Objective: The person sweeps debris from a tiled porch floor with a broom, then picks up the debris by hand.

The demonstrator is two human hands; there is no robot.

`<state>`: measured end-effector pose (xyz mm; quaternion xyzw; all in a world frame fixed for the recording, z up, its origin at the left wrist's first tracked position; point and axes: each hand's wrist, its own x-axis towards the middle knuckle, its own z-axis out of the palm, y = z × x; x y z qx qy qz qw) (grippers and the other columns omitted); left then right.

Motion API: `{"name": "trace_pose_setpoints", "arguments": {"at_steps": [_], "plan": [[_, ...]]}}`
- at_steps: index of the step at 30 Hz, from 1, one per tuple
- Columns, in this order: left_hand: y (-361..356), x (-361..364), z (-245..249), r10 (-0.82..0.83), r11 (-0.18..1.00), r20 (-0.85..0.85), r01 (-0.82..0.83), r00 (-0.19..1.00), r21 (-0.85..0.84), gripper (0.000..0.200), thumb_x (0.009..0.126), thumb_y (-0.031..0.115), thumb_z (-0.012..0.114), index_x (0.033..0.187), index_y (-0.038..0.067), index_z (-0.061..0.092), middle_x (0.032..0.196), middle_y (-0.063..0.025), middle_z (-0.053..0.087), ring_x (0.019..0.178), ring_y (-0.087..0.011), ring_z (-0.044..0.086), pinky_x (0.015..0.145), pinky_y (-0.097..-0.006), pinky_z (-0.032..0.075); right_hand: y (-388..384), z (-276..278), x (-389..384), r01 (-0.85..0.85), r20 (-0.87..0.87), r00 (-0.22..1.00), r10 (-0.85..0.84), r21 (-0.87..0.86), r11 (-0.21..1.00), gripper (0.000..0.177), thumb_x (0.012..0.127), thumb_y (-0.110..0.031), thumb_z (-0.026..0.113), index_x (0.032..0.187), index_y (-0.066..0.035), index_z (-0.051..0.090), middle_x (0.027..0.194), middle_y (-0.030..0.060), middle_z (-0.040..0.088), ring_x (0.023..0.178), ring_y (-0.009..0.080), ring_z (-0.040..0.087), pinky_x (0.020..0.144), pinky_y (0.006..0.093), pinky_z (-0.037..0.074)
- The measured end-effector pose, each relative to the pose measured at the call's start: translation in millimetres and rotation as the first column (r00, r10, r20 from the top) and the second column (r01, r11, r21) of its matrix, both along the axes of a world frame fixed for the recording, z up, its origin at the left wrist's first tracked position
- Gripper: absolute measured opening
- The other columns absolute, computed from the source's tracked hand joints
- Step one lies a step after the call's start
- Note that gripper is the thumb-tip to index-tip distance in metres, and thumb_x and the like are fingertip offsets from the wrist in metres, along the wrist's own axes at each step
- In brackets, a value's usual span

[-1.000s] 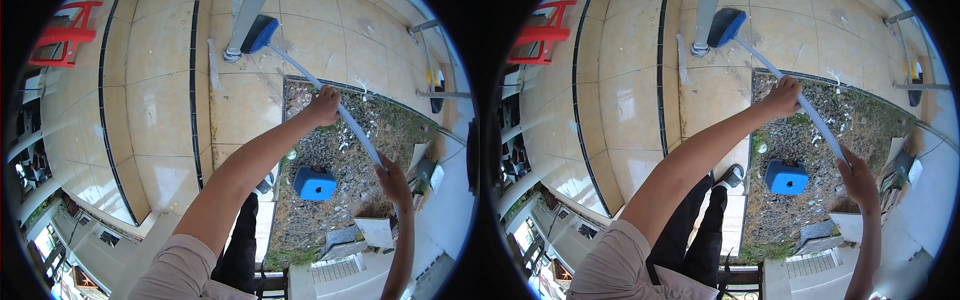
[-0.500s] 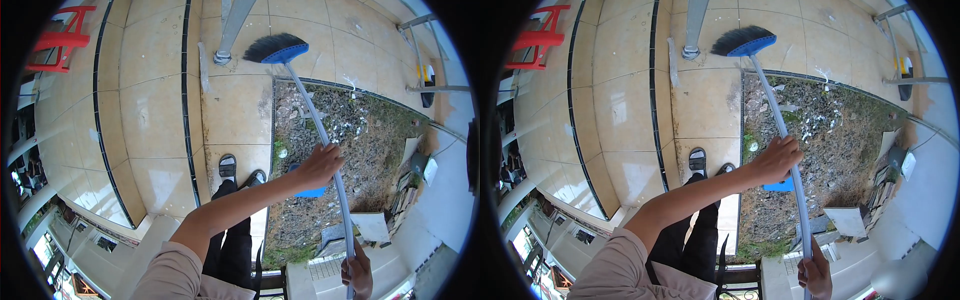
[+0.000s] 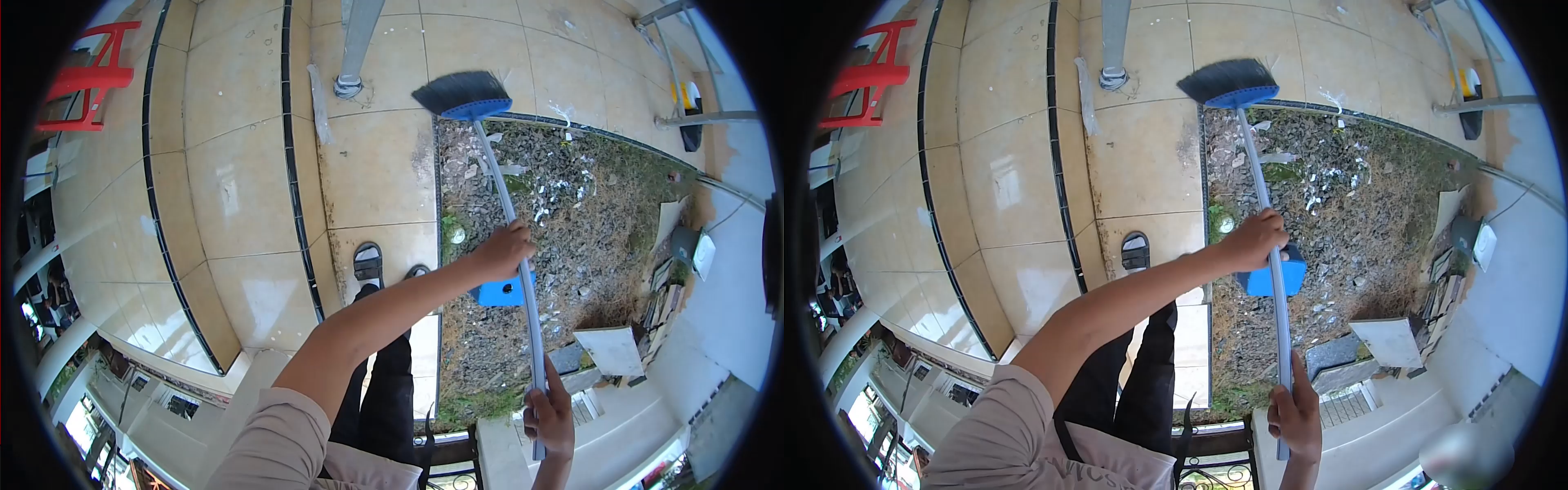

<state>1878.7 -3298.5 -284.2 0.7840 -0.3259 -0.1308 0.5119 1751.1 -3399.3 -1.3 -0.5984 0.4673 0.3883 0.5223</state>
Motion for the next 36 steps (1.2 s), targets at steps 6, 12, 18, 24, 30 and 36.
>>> {"name": "trace_pose_setpoints", "arguments": {"at_steps": [6, 12, 18, 24, 30, 36], "plan": [[-40, -107, 111, -0.026, 0.996, -0.188, 0.008, 0.982, -0.092, 0.026, 0.061, 0.005, 0.077, 0.079, 0.005, 0.058, 0.091, -0.0064, 0.049, 0.098, -0.0233, 0.044, 0.075, -0.0386, 0.037, -19, 125, -90, -0.157, -0.065, 0.987, 0.146, -0.208, 0.965, 0.060, 0.092, -0.021, 0.055, 0.144, -0.007, 0.029, 0.059, -0.0065, 0.043, 0.040, 0.0008, 0.034, 0.034, 0.0182, 0.027], [31, -49, 91, 0.190, 0.980, 0.023, -0.191, 0.981, 0.047, 0.024, 0.074, 0.019, 0.073, 0.074, 0.007, 0.052, 0.085, -0.0085, 0.048, 0.098, -0.0272, 0.046, 0.078, -0.0417, 0.037, -8, 67, -51, -0.149, -0.009, 0.989, 0.149, -0.021, 0.989, 0.060, 0.090, -0.006, 0.052, 0.144, -0.006, 0.028, 0.065, -0.0007, 0.048, 0.046, 0.0039, 0.042, 0.040, 0.0220, 0.035], [30, -53, 30, 0.243, 0.967, -0.064, -0.237, 0.968, 0.089, 0.027, 0.070, 0.024, 0.076, 0.071, 0.005, 0.057, 0.081, -0.0092, 0.050, 0.089, -0.0293, 0.046, 0.080, -0.0419, 0.040, -22, 19, -4, -0.586, 0.044, 0.804, 0.594, -0.114, 0.802, 0.057, 0.089, -0.008, 0.051, 0.143, -0.007, 0.032, 0.066, 0.0065, 0.057, 0.051, 0.0088, 0.050, 0.048, 0.0273, 0.041], [-58, -138, 101, -0.185, 0.983, -0.296, 0.178, 0.937, -0.049, 0.022, 0.059, 0.009, 0.076, 0.075, 0.002, 0.064, 0.080, -0.0061, 0.054, 0.090, -0.0236, 0.048, 0.079, -0.0356, 0.048, -38, 139, -73, -0.713, -0.274, 0.701, 0.659, -0.255, 0.653, 0.057, 0.089, -0.013, 0.051, 0.143, -0.017, 0.033, 0.050, 0.0056, 0.045, 0.039, 0.0122, 0.039, 0.036, 0.0319, 0.032], [5, -182, 157, -0.007, 1.000, -0.252, -0.001, 0.968, -0.031, 0.025, 0.056, 0.011, 0.079, 0.074, 0.007, 0.061, 0.087, -0.0028, 0.052, 0.092, -0.0206, 0.046, 0.073, -0.0335, 0.042, -14, 176, -131, -0.717, -0.255, 0.697, 0.670, -0.232, 0.657, 0.057, 0.087, -0.012, 0.054, 0.141, -0.008, 0.036, 0.057, 0.0094, 0.050, 0.043, 0.0176, 0.045, 0.041, 0.0362, 0.036], [130, -151, 137, 0.058, 0.981, -0.053, -0.047, 0.997, 0.188, 0.020, 0.060, 0.012, 0.075, 0.073, 0.011, 0.060, 0.086, -0.0019, 0.050, 0.094, -0.0216, 0.045, 0.076, -0.0351, 0.039, 42, 71, -186, -0.419, 0.319, 0.856, 0.407, -0.034, 0.907, 0.051, 0.089, -0.016, 0.053, 0.136, 0.000, 0.040, 0.053, 0.0072, 0.050, 0.044, 0.0131, 0.042, 0.042, 0.0323, 0.036]]}}
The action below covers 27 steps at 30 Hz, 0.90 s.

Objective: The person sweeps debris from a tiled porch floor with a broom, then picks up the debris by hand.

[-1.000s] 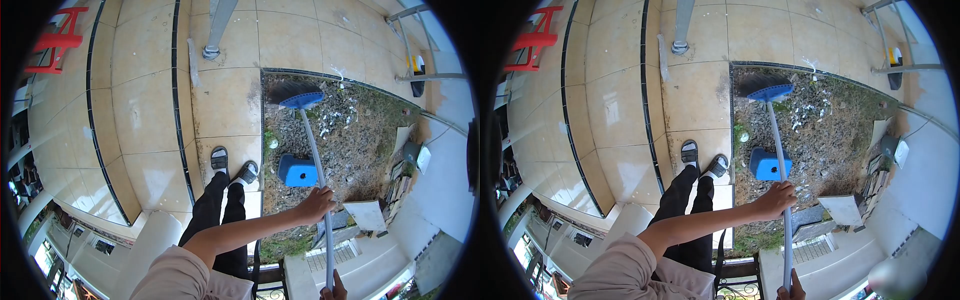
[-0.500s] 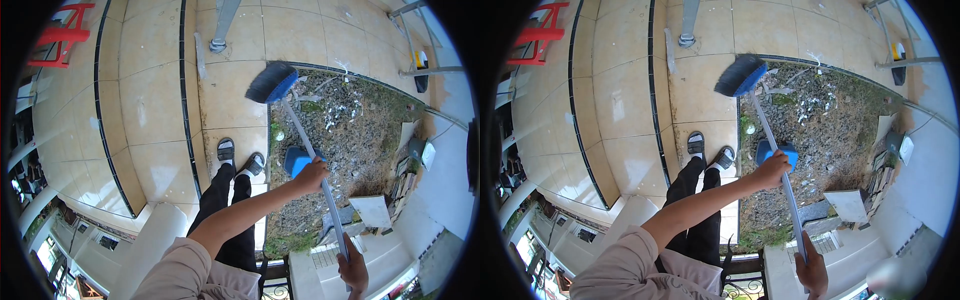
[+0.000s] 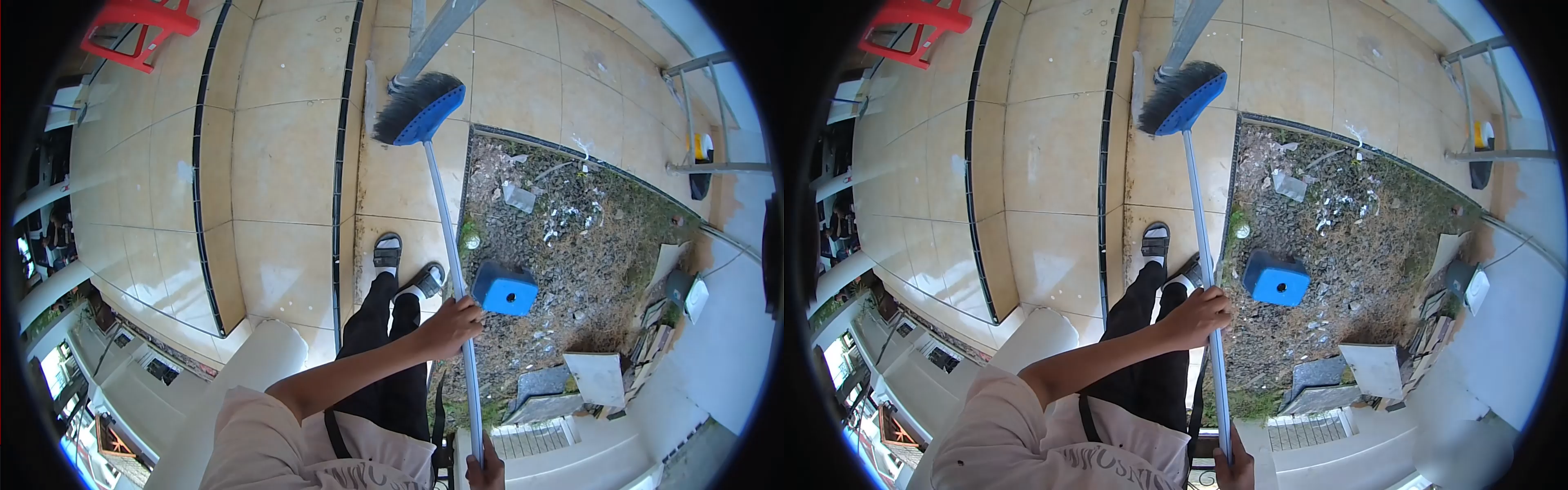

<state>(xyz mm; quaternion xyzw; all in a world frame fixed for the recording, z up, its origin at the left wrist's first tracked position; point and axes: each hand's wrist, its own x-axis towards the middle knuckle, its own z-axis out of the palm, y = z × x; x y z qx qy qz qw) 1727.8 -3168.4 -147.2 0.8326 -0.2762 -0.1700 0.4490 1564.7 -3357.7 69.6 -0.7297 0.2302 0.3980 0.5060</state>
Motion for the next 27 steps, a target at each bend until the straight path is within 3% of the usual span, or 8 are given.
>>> {"name": "trace_pose_setpoints", "arguments": {"at_steps": [4, 10, 14, 19, 20, 21, 25, 27], "plan": [[60, 38, -34, -0.075, 0.993, 0.039, 0.071, 0.996, 0.092, 0.017, 0.062, 0.011, 0.073, 0.073, 0.010, 0.059, 0.085, -0.0021, 0.050, 0.095, -0.0218, 0.046, 0.077, -0.0361, 0.040, 50, -65, 13, 0.058, -0.102, 0.993, -0.053, 0.041, 0.997, 0.055, 0.090, -0.005, 0.050, 0.142, -0.003, 0.032, 0.062, -0.0034, 0.046, 0.051, 0.0025, 0.043, 0.045, 0.0206, 0.037], [80, 32, -117, -0.106, 0.994, 0.018, 0.105, 0.994, 0.037, 0.016, 0.063, 0.012, 0.073, 0.067, 0.007, 0.059, 0.080, -0.0054, 0.052, 0.088, -0.0242, 0.048, 0.074, -0.0343, 0.043, 107, -103, 54, -0.182, 0.065, 0.978, 0.197, -0.194, 0.964, 0.054, 0.085, -0.009, 0.055, 0.135, 0.002, 0.038, 0.071, 0.0282, 0.061, 0.063, 0.0421, 0.062, 0.054, 0.0430, 0.049], [38, -8, -117, -0.085, 0.996, -0.023, 0.084, 0.996, -0.031, 0.017, 0.062, 0.014, 0.074, 0.068, 0.008, 0.059, 0.079, -0.0047, 0.051, 0.089, -0.0248, 0.047, 0.077, -0.0353, 0.041, 63, -84, 31, -0.240, 0.006, 0.968, 0.249, -0.249, 0.938, 0.053, 0.083, -0.006, 0.056, 0.133, 0.003, 0.040, 0.079, 0.0294, 0.062, 0.067, 0.0427, 0.063, 0.056, 0.0440, 0.050], [-61, -65, -70, -0.078, 0.978, -0.135, 0.049, 0.988, -0.203, 0.021, 0.059, 0.012, 0.077, 0.071, 0.008, 0.060, 0.087, -0.0038, 0.051, 0.099, -0.0240, 0.045, 0.079, -0.0371, 0.042, 0, -17, -22, -0.170, -0.163, 0.980, 0.115, -0.384, 0.908, 0.050, 0.080, -0.007, 0.058, 0.128, 0.002, 0.048, 0.081, 0.0249, 0.064, 0.069, 0.0377, 0.066, 0.058, 0.0412, 0.052], [-76, -68, -50, -0.091, 0.972, -0.156, 0.053, 0.984, -0.230, 0.022, 0.059, 0.012, 0.077, 0.073, 0.009, 0.060, 0.090, -0.0043, 0.051, 0.101, -0.0241, 0.045, 0.080, -0.0385, 0.042, -2, 8, -19, -0.361, -0.379, 0.904, 0.198, -0.428, 0.829, 0.053, 0.088, -0.014, 0.054, 0.137, 0.000, 0.040, 0.066, 0.0117, 0.062, 0.051, 0.0153, 0.051, 0.047, 0.0334, 0.041], [-91, -75, -40, -0.116, 0.973, -0.135, 0.086, 0.984, -0.214, 0.024, 0.059, 0.012, 0.077, 0.074, 0.009, 0.059, 0.092, -0.0043, 0.050, 0.102, -0.0234, 0.045, 0.080, -0.0389, 0.042, -4, 24, -19, -0.303, -0.498, 0.865, 0.056, -0.431, 0.850, 0.056, 0.085, -0.012, 0.056, 0.137, 0.001, 0.039, 0.084, 0.0191, 0.066, 0.062, 0.0193, 0.058, 0.056, 0.0352, 0.046], [-98, -65, 1, -0.075, 0.970, -0.118, 0.045, 0.990, -0.240, 0.027, 0.058, 0.012, 0.078, 0.076, 0.008, 0.058, 0.092, -0.0037, 0.049, 0.101, -0.0226, 0.045, 0.080, -0.0399, 0.041, -12, 54, -29, -0.135, -0.133, 0.987, 0.086, -0.423, 0.896, 0.053, 0.086, -0.012, 0.057, 0.134, 0.005, 0.041, 0.095, 0.0232, 0.065, 0.075, 0.0184, 0.060, 0.065, 0.0327, 0.049], [-70, -46, 5, -0.001, 0.987, -0.028, -0.004, 1.000, -0.160, 0.027, 0.057, 0.011, 0.078, 0.075, 0.008, 0.057, 0.092, -0.0040, 0.049, 0.100, -0.0229, 0.046, 0.079, -0.0387, 0.041, -13, 47, -9, -0.162, -0.333, 0.942, 0.040, -0.347, 0.924, 0.051, 0.087, -0.013, 0.057, 0.134, 0.001, 0.043, 0.095, 0.0211, 0.065, 0.077, 0.0167, 0.059, 0.065, 0.0321, 0.049]]}}
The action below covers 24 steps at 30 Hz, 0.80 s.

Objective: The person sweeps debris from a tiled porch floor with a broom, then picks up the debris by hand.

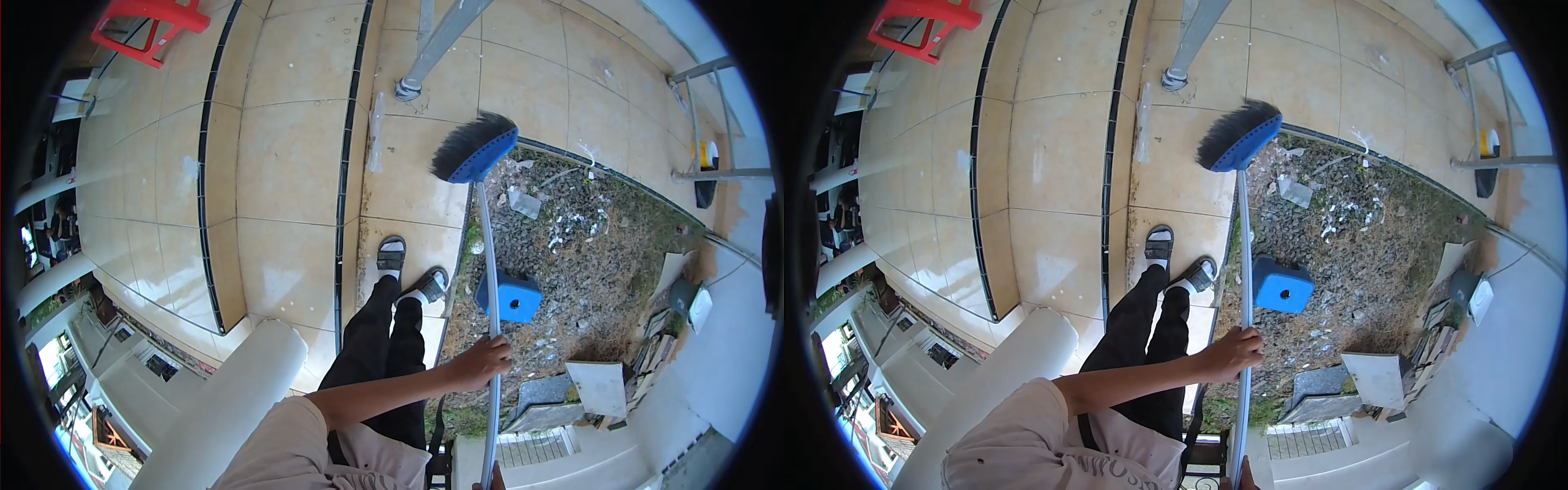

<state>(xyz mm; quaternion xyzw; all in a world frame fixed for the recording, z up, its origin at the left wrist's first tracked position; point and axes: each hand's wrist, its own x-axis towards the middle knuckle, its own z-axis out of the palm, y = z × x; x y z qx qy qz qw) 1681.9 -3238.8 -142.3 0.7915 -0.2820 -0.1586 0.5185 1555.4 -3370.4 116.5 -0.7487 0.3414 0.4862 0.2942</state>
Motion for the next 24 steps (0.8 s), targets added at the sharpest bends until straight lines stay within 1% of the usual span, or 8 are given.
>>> {"name": "trace_pose_setpoints", "arguments": {"at_steps": [4, 6, 12, 15, 17, 18, 20, 24], "plan": [[79, 23, -30, 0.132, 0.986, 0.035, -0.135, 0.991, 0.097, 0.021, 0.060, 0.011, 0.075, 0.076, 0.009, 0.060, 0.087, -0.0054, 0.049, 0.094, -0.0251, 0.046, 0.077, -0.0376, 0.041, 14, -68, 6, -0.210, 0.250, 0.955, 0.161, 0.185, 0.960, 0.052, 0.087, -0.016, 0.057, 0.135, -0.004, 0.044, 0.086, 0.0232, 0.065, 0.070, 0.0202, 0.061, 0.061, 0.0340, 0.048], [111, 24, -50, 0.162, 0.972, 0.036, -0.166, 0.986, 0.168, 0.020, 0.073, 0.012, 0.071, 0.065, 0.007, 0.053, 0.082, -0.0071, 0.049, 0.091, -0.0269, 0.047, 0.081, -0.0373, 0.039, 43, -93, 35, -0.303, 0.373, 0.902, 0.216, 0.192, 0.934, 0.051, 0.080, -0.007, 0.059, 0.129, 0.001, 0.048, 0.082, 0.0236, 0.064, 0.068, 0.0369, 0.065, 0.058, 0.0403, 0.052], [69, 11, -90, 0.154, 0.988, 0.000, -0.154, 0.988, 0.023, 0.019, 0.071, 0.012, 0.072, 0.069, 0.006, 0.054, 0.084, -0.0074, 0.050, 0.091, -0.0273, 0.047, 0.083, -0.0383, 0.040, 35, -107, 23, -0.344, 0.363, 0.877, 0.314, 0.017, 0.939, 0.054, 0.077, -0.003, 0.059, 0.130, 0.002, 0.047, 0.076, 0.0256, 0.062, 0.064, 0.0380, 0.064, 0.055, 0.0399, 0.049], [9, -16, -72, 0.068, 0.994, -0.048, -0.072, 0.997, -0.077, 0.019, 0.066, 0.012, 0.074, 0.067, 0.007, 0.056, 0.085, -0.0057, 0.050, 0.094, -0.0249, 0.047, 0.082, -0.0379, 0.041, 0, -80, -29, -0.191, 0.366, 0.913, 0.180, -0.008, 0.982, 0.052, 0.079, -0.005, 0.060, 0.128, 0.007, 0.047, 0.075, 0.0204, 0.064, 0.060, 0.0308, 0.065, 0.053, 0.0359, 0.049], [-17, -33, -43, 0.002, 0.990, -0.100, -0.017, 0.995, -0.141, 0.021, 0.061, 0.009, 0.075, 0.069, 0.008, 0.055, 0.086, -0.0044, 0.049, 0.098, -0.0238, 0.046, 0.082, -0.0389, 0.040, 9, -26, -22, -0.078, -0.055, 0.996, 0.072, -0.132, 0.988, 0.052, 0.086, -0.014, 0.056, 0.135, -0.001, 0.042, 0.087, 0.0259, 0.064, 0.069, 0.0235, 0.064, 0.059, 0.0368, 0.048], [-22, -37, -26, -0.061, 0.989, -0.123, 0.044, 0.990, -0.138, 0.021, 0.061, 0.009, 0.074, 0.072, 0.008, 0.055, 0.089, -0.0041, 0.049, 0.101, -0.0232, 0.046, 0.081, -0.0389, 0.040, 4, -17, -49, -0.177, 0.309, 0.930, 0.201, -0.104, 0.979, 0.053, 0.085, -0.012, 0.057, 0.134, 0.003, 0.042, 0.079, 0.0226, 0.063, 0.061, 0.0232, 0.059, 0.055, 0.0375, 0.047], [-24, -43, -1, -0.083, 0.993, -0.043, 0.079, 0.996, -0.082, 0.021, 0.061, 0.009, 0.073, 0.074, 0.010, 0.056, 0.092, -0.0042, 0.048, 0.102, -0.0229, 0.046, 0.081, -0.0394, 0.040, 9, 7, -62, 0.074, 0.005, 0.997, -0.074, -0.114, 0.991, 0.054, 0.085, -0.008, 0.058, 0.134, 0.004, 0.042, 0.074, 0.0129, 0.056, 0.061, 0.0135, 0.046, 0.052, 0.0330, 0.043], [24, -9, 13, -0.028, 0.999, 0.056, 0.026, 0.998, 0.037, 0.022, 0.059, 0.009, 0.072, 0.075, 0.010, 0.056, 0.093, -0.0040, 0.049, 0.102, -0.0228, 0.046, 0.078, -0.0373, 0.040, 10, -10, -60, 0.020, 0.123, 0.992, -0.025, 0.040, 0.999, 0.053, 0.086, -0.009, 0.060, 0.134, 0.003, 0.042, 0.079, 0.0095, 0.061, 0.064, 0.0106, 0.048, 0.054, 0.0302, 0.044]]}}
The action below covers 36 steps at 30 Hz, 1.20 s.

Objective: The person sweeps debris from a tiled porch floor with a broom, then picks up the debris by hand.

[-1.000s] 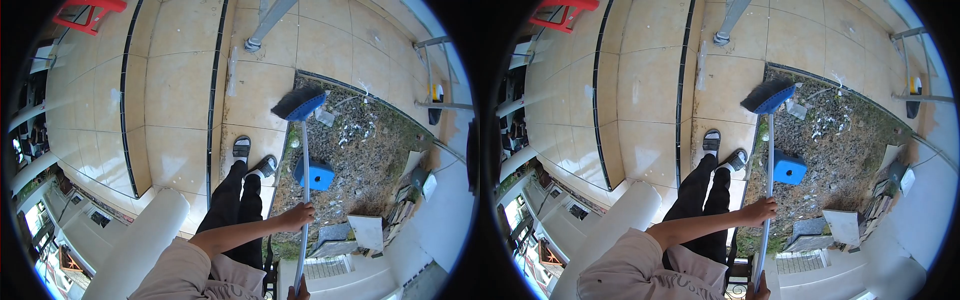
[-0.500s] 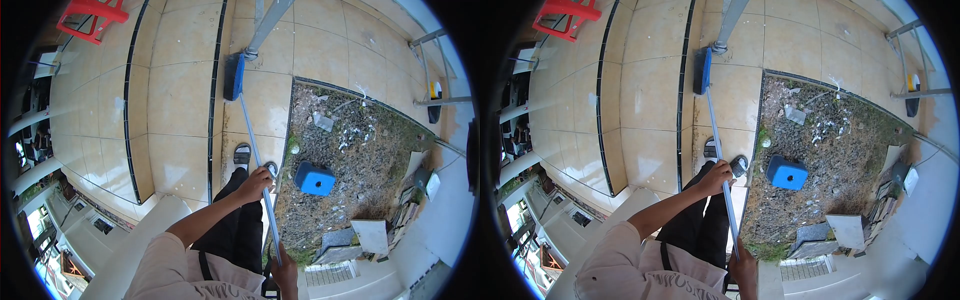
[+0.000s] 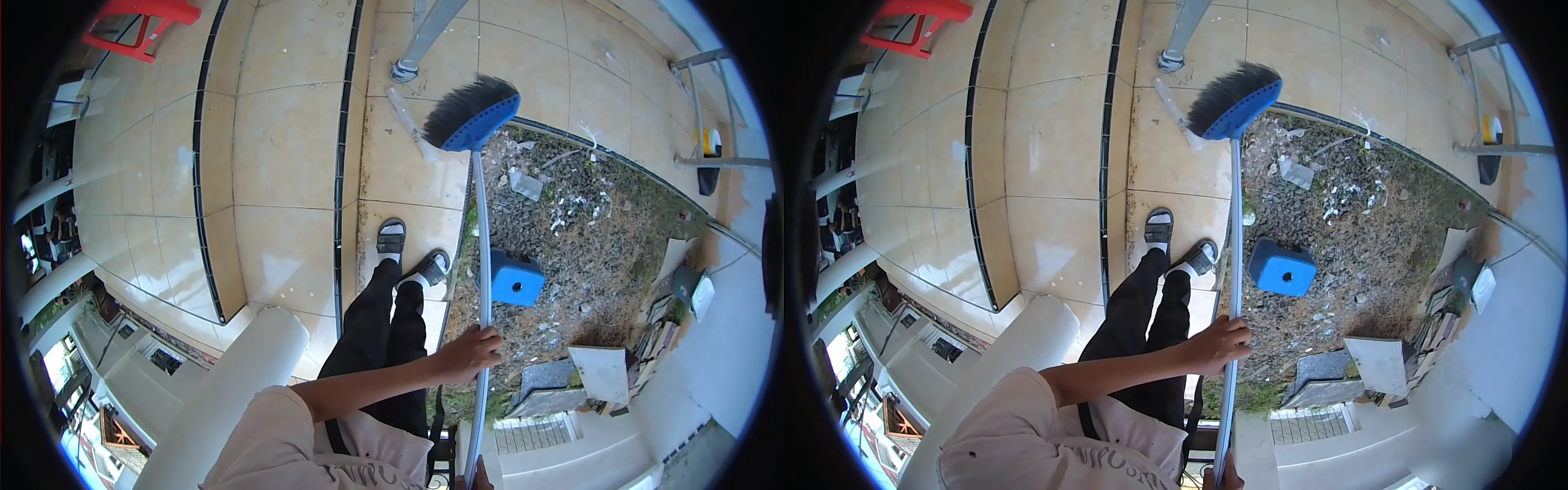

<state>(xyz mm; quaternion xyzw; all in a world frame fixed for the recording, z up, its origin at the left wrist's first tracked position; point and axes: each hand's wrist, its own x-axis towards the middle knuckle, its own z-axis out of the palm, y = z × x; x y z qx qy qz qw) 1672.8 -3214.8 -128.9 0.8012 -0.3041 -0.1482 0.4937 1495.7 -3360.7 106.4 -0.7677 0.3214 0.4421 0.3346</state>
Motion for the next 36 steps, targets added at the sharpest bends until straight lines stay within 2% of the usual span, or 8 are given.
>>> {"name": "trace_pose_setpoints", "arguments": {"at_steps": [3, 4, 8, 13, 18, 22, 28, 36], "plan": [[51, 34, -37, 0.096, 0.993, -0.018, -0.094, 0.995, 0.071, 0.021, 0.056, 0.010, 0.073, 0.066, 0.011, 0.055, 0.084, -0.0031, 0.049, 0.095, -0.0240, 0.046, 0.074, -0.0354, 0.038, 11, -61, 48, -0.017, 0.172, 0.985, -0.015, 0.184, 0.983, 0.052, 0.080, -0.008, 0.061, 0.129, 0.006, 0.047, 0.070, 0.0169, 0.063, 0.058, 0.0238, 0.064, 0.052, 0.0318, 0.048], [65, 48, -46, 0.159, 0.981, 0.032, -0.161, 0.987, 0.103, 0.020, 0.056, 0.009, 0.072, 0.064, 0.011, 0.054, 0.081, -0.0037, 0.049, 0.090, -0.0240, 0.046, 0.074, -0.0350, 0.039, 25, -64, 93, -0.055, 0.046, 0.998, 0.047, 0.174, 0.983, 0.052, 0.081, -0.006, 0.060, 0.130, 0.003, 0.047, 0.069, 0.0076, 0.059, 0.061, 0.0061, 0.051, 0.052, 0.0250, 0.043], [78, 74, -108, 0.122, 0.989, -0.015, -0.121, 0.992, 0.087, 0.020, 0.058, 0.006, 0.073, 0.064, 0.008, 0.054, 0.076, -0.0056, 0.049, 0.083, -0.0255, 0.046, 0.073, -0.0355, 0.039, 34, -109, 132, -0.186, 0.225, 0.964, 0.145, 0.176, 0.967, 0.054, 0.084, -0.010, 0.058, 0.135, -0.006, 0.043, 0.071, 0.0220, 0.063, 0.063, 0.0350, 0.065, 0.056, 0.0379, 0.049], [-52, 55, -93, -0.017, 0.989, -0.110, 0.001, 0.994, -0.150, 0.023, 0.057, 0.008, 0.078, 0.068, 0.007, 0.058, 0.078, -0.0043, 0.051, 0.085, -0.0243, 0.045, 0.074, -0.0362, 0.040, -23, -37, 139, -0.152, -0.017, 0.988, 0.151, -0.070, 0.986, 0.057, 0.081, -0.009, 0.058, 0.136, -0.002, 0.040, 0.076, 0.0255, 0.063, 0.072, 0.0408, 0.064, 0.061, 0.0431, 0.051], [-173, 26, -14, -0.100, 0.956, -0.195, 0.040, 0.976, -0.290, 0.020, 0.061, 0.010, 0.076, 0.070, 0.007, 0.059, 0.084, -0.0037, 0.051, 0.089, -0.0209, 0.044, 0.075, -0.0344, 0.041, -56, 67, 118, -0.240, -0.014, 0.967, 0.254, -0.372, 0.896, 0.057, 0.083, -0.010, 0.059, 0.137, -0.011, 0.043, 0.066, 0.0154, 0.059, 0.048, 0.0198, 0.047, 0.047, 0.0388, 0.040], [-148, 45, 20, -0.079, 0.972, -0.162, 0.040, 0.984, -0.233, 0.017, 0.063, 0.008, 0.075, 0.072, 0.007, 0.060, 0.085, -0.0028, 0.050, 0.091, -0.0201, 0.045, 0.076, -0.0345, 0.042, -60, 81, 102, 0.109, -0.123, 0.979, -0.160, -0.340, 0.934, 0.060, 0.083, -0.010, 0.059, 0.140, -0.016, 0.040, 0.057, 0.0023, 0.046, 0.044, 0.0084, 0.041, 0.038, 0.0283, 0.035], [-86, 139, -31, -0.186, 0.964, 0.089, 0.165, 0.978, 0.207, 0.004, 0.072, 0.005, 0.066, 0.075, 0.007, 0.064, 0.085, -0.0048, 0.055, 0.091, -0.0216, 0.046, 0.070, -0.0360, 0.041, -50, -24, 149, -0.034, -0.043, 0.999, 0.024, -0.249, 0.968, 0.049, 0.087, -0.007, 0.049, 0.135, -0.001, 0.043, 0.090, 0.0204, 0.067, 0.069, 0.0264, 0.066, 0.066, 0.0349, 0.051], [-38, 288, -136, 0.096, 0.937, 0.199, -0.156, 0.975, 0.312, 0.034, 0.073, 0.023, 0.071, 0.101, 0.006, 0.062, 0.109, -0.0131, 0.052, 0.116, -0.0321, 0.041, 0.087, -0.0536, 0.041, -88, -220, 330, -0.323, 0.440, 0.812, 0.383, -0.208, 0.923, 0.041, 0.095, -0.021, 0.049, 0.134, -0.010, 0.048, 0.063, 0.0030, 0.049, 0.053, 0.0074, 0.039, 0.047, 0.0283, 0.035]]}}
